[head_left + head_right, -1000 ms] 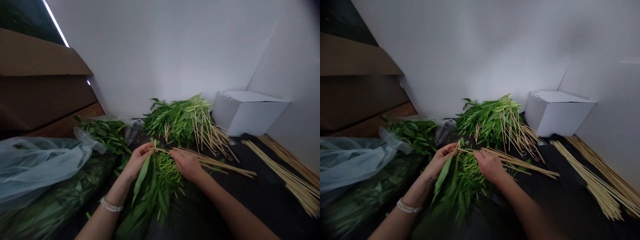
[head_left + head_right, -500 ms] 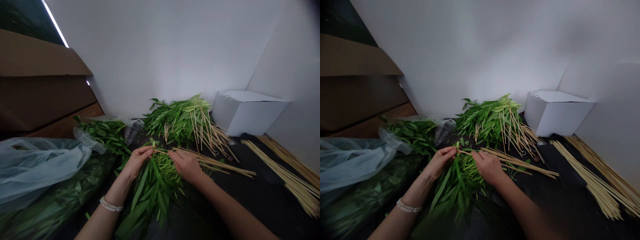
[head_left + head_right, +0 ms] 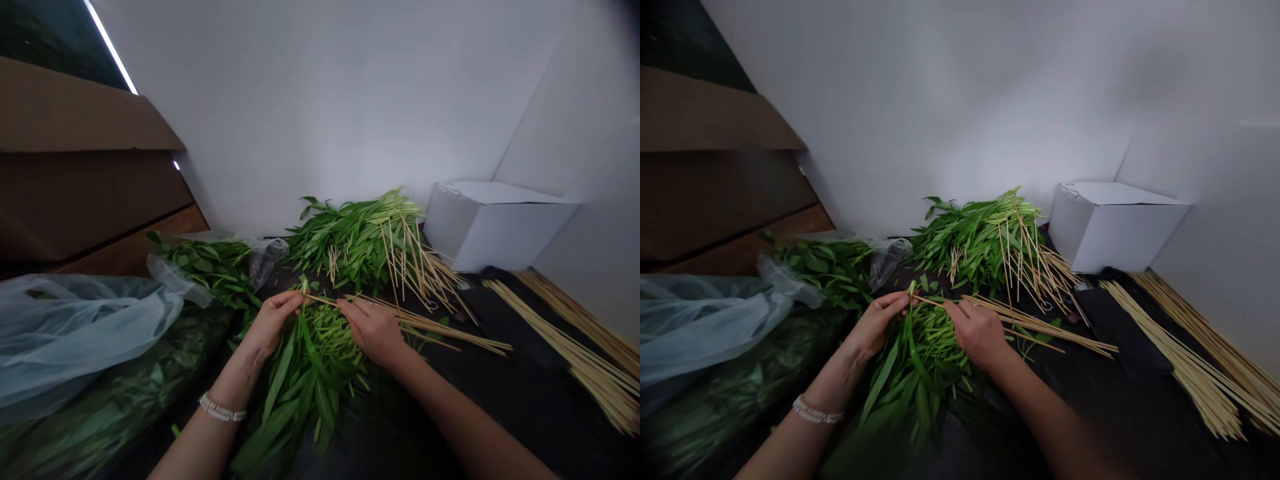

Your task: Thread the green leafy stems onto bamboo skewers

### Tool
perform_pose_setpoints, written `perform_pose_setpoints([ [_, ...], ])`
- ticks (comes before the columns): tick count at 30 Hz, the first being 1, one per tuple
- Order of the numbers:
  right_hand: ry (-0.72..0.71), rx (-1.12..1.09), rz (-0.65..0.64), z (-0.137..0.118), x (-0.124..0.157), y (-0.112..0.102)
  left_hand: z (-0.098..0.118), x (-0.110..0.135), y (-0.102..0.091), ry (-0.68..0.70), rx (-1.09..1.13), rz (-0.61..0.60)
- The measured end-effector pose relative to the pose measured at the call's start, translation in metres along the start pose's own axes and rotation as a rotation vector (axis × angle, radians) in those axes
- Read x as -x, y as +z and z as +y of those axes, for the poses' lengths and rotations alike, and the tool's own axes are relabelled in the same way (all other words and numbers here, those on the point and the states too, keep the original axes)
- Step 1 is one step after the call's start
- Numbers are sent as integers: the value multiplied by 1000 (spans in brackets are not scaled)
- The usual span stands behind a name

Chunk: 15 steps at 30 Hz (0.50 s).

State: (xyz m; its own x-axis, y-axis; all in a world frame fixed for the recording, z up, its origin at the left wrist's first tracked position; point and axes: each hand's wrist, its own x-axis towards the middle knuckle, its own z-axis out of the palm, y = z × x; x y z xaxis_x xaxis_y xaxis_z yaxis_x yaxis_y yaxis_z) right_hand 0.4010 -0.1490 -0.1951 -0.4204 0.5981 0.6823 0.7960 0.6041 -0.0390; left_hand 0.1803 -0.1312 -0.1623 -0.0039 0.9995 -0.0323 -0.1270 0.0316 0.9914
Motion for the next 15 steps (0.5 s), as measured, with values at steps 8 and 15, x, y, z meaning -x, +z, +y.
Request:
perform_pose_setpoints([
  [8,-2,14,-8,-1,0,-1,-2,-3,-3,-5,-8,37],
  [15,-15,25,18,-4,3,4,-5,-1,0,-9,-32,27],
])
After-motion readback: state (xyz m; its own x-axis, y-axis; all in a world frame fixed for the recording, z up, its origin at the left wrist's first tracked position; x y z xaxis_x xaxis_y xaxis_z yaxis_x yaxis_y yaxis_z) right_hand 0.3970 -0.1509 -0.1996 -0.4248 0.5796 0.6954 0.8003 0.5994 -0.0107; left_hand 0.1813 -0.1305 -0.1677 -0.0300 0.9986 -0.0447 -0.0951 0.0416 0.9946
